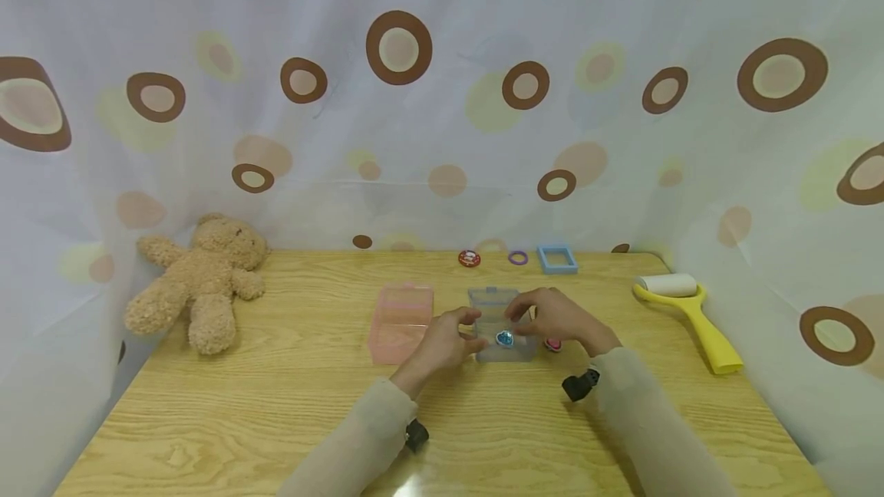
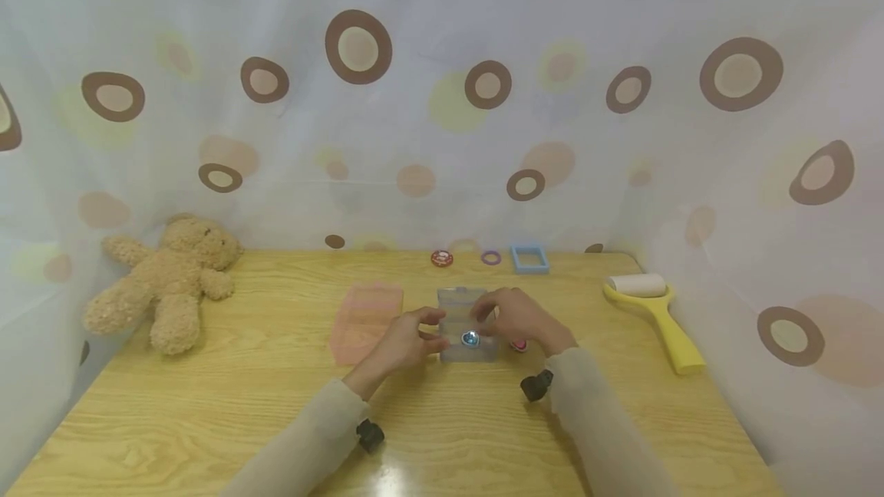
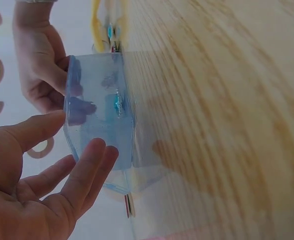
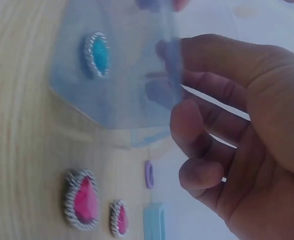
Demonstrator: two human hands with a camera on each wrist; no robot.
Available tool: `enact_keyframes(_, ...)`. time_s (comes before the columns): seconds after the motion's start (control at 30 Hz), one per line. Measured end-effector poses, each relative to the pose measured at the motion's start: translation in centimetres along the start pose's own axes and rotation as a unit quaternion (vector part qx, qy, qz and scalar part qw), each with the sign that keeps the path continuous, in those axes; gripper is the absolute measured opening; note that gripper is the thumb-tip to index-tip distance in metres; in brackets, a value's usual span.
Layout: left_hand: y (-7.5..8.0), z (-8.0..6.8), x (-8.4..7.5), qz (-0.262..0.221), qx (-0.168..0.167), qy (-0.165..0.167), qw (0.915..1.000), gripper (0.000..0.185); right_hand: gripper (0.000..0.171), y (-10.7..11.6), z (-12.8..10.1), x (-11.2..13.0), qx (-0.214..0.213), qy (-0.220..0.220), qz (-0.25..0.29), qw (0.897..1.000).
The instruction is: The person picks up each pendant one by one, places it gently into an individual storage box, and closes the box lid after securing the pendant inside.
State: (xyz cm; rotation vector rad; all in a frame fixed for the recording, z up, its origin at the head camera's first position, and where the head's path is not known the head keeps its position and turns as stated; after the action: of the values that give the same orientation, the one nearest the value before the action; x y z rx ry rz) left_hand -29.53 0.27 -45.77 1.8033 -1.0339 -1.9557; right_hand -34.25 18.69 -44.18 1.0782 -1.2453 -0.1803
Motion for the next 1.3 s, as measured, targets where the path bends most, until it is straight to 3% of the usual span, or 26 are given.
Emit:
enact_keyframes(0.3, 0.0, -0.1, -0.1, -0.003, -0.004, 0.003, 1.0, 0.051, 0.024, 2.5, -1.3, -0.5, -0.041, 0.021, 0.012, 0.999)
enact_keyframes(0.53, 0.0, -0.2, -0.2, 0.001, -0.002, 0.008, 1.0, 0.051, 0.026, 3.9, -2.4, -1.8, -0.055, -0.002, 0.038, 0.998)
enact_keyframes(0.9, 0.0, 0.1, -0.2, 0.014, -0.005, -0.004, 0.9999, 0.05, 0.028, 5.3, -4.0, -4.2, -0.082, -0.022, 0.026, 0.996)
enact_keyframes(1.3, 0.0, 0.0, -0.3, 0.003, -0.002, -0.004, 1.0, 0.05, 0.025, 5.9, -5.8, -6.5, -0.069, -0.031, 0.042, 0.996)
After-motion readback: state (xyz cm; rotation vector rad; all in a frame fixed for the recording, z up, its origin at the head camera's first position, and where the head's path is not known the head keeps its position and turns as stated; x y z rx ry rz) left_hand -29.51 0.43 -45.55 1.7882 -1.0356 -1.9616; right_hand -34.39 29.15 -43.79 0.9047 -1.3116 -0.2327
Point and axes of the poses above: each hand's wrist, its own z-axis towards the middle knuckle, its own y-axis out of the back of the hand, x = y × z, the point moved 6 cm from there along z, towards the middle knuckle, and after that the axes turned 10 degrees about z, right-handed, at the moved point
